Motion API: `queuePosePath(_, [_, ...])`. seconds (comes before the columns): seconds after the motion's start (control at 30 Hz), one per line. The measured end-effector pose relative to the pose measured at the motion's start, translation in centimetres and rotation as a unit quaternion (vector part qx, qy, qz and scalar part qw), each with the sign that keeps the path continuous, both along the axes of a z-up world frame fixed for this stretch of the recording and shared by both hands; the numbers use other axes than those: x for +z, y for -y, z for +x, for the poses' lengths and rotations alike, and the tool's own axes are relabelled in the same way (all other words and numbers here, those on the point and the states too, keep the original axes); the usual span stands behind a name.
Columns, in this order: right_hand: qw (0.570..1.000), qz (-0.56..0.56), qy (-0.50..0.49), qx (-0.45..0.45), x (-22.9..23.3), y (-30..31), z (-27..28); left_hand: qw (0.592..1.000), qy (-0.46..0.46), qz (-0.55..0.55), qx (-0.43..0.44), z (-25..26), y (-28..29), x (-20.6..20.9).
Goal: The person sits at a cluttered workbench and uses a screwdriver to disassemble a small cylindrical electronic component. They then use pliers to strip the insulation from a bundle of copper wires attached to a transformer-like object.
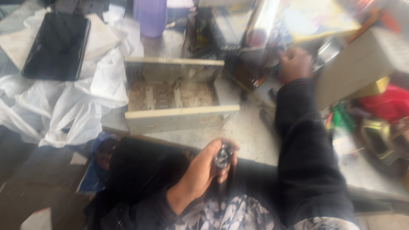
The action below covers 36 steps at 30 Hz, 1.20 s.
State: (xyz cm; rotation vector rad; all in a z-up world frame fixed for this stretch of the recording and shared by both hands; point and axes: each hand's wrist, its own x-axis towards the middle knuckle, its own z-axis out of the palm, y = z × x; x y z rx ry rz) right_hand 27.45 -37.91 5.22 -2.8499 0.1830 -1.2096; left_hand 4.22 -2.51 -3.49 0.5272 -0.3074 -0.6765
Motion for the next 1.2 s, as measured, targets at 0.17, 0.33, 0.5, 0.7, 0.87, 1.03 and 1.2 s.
queuePosePath(0.17, [0.974, 0.147, -0.037, 0.168, 5.2, -0.4, -9.1, 0.998, 0.036, -0.046, 0.012, -0.1, -0.5, 0.3])
queuePosePath(0.33, [0.924, 0.177, -0.163, 0.296, 6.8, -9.3, -23.1, 0.995, 0.076, -0.044, 0.036, -0.1, -1.0, 1.4])
queuePosePath(0.5, [0.864, 0.184, -0.384, 0.268, 4.8, -15.7, -30.8, 0.992, 0.049, -0.074, 0.087, -0.8, -1.0, 1.6])
queuePosePath(0.7, [0.819, 0.225, -0.389, 0.357, 2.2, -18.4, -33.6, 0.971, 0.041, -0.142, 0.189, -2.7, -1.2, 2.4])
queuePosePath(0.87, [0.830, 0.237, -0.306, 0.401, 1.4, -19.7, -34.8, 0.960, 0.043, -0.167, 0.222, -3.8, -1.3, 3.2])
queuePosePath(1.03, [0.865, 0.240, -0.265, 0.352, 0.8, -20.1, -35.5, 0.966, 0.047, -0.142, 0.209, -4.4, -1.3, 3.7])
queuePosePath(1.2, [0.875, 0.317, -0.143, 0.336, -0.7, -19.5, -35.8, 0.990, 0.049, -0.068, 0.113, -4.7, -1.1, 4.0])
